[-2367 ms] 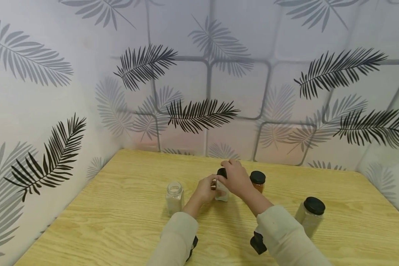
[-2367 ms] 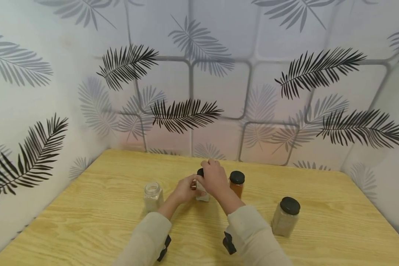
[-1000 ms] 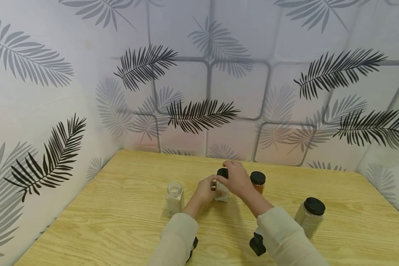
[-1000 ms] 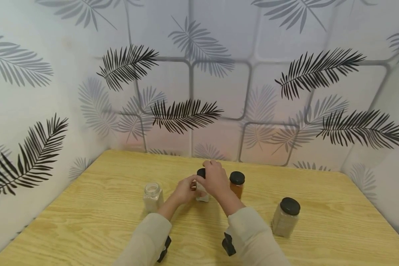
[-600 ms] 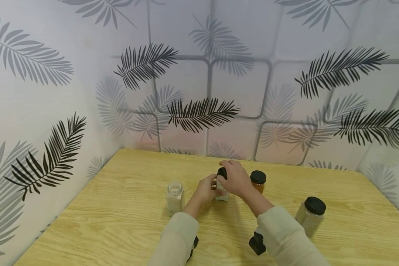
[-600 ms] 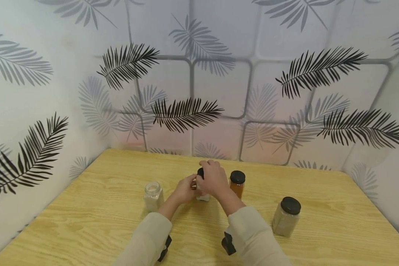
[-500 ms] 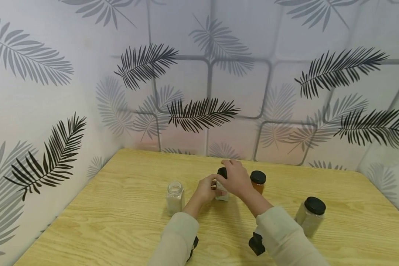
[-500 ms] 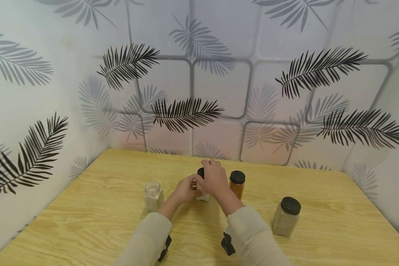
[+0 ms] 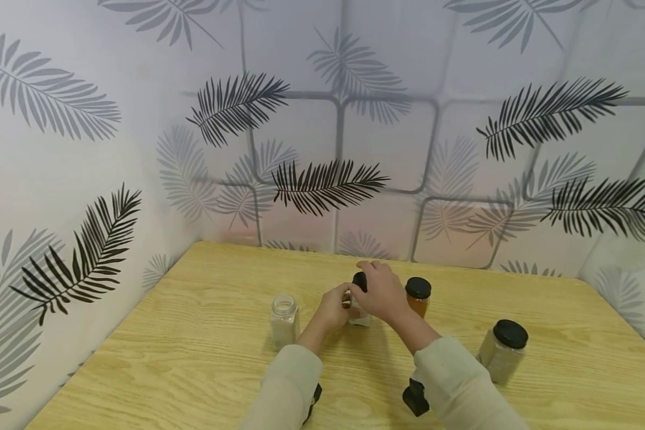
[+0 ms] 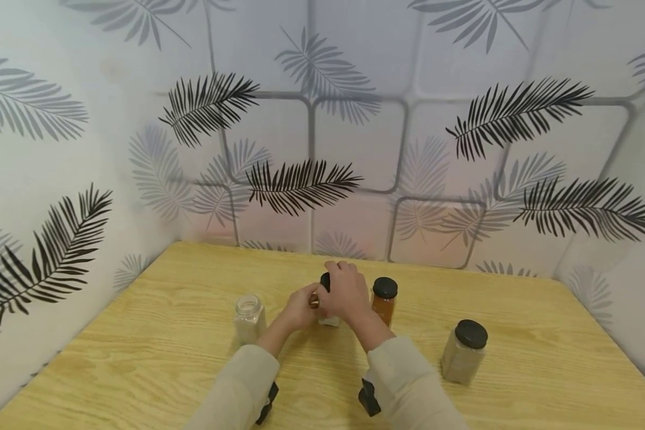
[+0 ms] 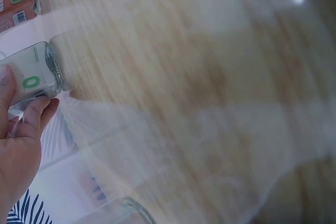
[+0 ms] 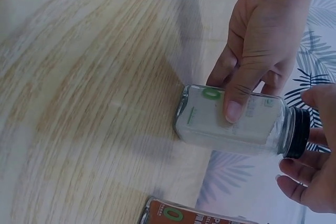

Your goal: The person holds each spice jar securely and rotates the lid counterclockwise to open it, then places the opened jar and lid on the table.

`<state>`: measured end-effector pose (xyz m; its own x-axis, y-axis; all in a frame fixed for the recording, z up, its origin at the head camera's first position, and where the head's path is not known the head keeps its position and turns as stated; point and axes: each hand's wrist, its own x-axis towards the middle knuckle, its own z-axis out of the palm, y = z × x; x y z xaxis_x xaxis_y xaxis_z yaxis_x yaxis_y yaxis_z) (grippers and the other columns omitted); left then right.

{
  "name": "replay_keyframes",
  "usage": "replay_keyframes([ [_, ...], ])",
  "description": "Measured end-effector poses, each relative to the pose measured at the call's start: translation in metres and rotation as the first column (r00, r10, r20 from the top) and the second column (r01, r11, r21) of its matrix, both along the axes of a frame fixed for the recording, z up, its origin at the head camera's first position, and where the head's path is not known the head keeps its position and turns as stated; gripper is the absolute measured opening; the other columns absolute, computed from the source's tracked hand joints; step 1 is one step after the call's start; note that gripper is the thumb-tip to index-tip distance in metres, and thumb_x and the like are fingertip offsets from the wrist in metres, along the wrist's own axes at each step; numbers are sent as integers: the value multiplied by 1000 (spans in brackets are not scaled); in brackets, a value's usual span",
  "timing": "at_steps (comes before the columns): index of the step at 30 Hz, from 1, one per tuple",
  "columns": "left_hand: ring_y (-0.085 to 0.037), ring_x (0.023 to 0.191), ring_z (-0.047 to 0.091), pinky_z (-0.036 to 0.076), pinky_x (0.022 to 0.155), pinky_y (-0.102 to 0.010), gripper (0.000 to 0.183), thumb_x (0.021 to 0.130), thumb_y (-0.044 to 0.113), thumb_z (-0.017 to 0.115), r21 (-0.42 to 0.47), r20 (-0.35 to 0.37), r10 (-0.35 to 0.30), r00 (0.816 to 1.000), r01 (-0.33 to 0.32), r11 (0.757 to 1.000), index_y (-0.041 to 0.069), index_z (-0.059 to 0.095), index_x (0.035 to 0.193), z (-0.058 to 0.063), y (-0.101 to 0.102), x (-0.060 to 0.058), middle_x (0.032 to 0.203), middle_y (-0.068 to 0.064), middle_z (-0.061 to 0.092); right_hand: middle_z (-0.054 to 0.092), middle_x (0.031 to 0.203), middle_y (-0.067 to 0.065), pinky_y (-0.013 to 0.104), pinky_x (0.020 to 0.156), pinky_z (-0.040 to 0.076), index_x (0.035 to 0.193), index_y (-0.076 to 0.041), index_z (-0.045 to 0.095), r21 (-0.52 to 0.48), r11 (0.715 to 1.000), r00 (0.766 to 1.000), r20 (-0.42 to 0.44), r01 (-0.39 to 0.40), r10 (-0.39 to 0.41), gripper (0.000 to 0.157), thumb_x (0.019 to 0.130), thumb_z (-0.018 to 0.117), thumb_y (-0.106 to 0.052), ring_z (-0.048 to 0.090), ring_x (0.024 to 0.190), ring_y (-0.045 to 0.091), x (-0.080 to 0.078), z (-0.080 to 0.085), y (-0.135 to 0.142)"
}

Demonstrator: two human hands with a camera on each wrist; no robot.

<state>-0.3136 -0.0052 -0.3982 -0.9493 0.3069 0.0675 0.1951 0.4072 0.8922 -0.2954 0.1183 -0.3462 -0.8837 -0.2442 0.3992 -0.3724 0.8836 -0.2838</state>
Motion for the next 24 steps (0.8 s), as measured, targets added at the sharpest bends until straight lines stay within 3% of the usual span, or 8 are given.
replay_keyframes([
  [5, -40, 124, 47, 45, 100, -46, 50, 83, 8, 69, -12, 7, 16, 1000, -16, 1000, 4, 50, 129, 1, 1, 2, 139, -24, 44, 58, 116, 21, 47, 87, 50, 120, 2, 56, -18, 999, 998, -44, 46, -47, 50, 84, 69, -30, 55, 107, 36, 0, -3, -1],
  [14, -39, 124, 47, 45, 99, -45, 51, 85, 6, 67, -9, -15, 0, 1000, 0, 1000, 3, 48, 131, 1, -1, 1, 138, -22, 45, 59, 114, 19, 50, 83, 50, 119, -1, 58, -28, 1000, 998, -56, -6, 5, 38, 84, 65, -17, 55, 104, 37, 0, -1, -2],
  [19, -40, 123, 48, 47, 97, -45, 45, 84, 6, 68, -25, -21, 16, 1000, -17, 1000, 5, 52, 126, 1, 0, 0, 139, -22, 44, 56, 116, 23, 51, 88, 48, 120, 3, 55, -71, 997, 999, -39, 6, -8, 45, 85, 66, -22, 53, 107, 38, -1, -4, -3],
  [24, -40, 123, 48, 47, 97, -44, 53, 83, 9, 69, -24, -2, 29, 1000, -29, 999, 6, 49, 131, 1, 1, 0, 139, -23, 43, 56, 109, 23, 48, 84, 51, 116, 5, 56, -101, 995, 998, -63, 23, -30, 44, 84, 69, -23, 55, 100, 38, -1, -6, -3],
])
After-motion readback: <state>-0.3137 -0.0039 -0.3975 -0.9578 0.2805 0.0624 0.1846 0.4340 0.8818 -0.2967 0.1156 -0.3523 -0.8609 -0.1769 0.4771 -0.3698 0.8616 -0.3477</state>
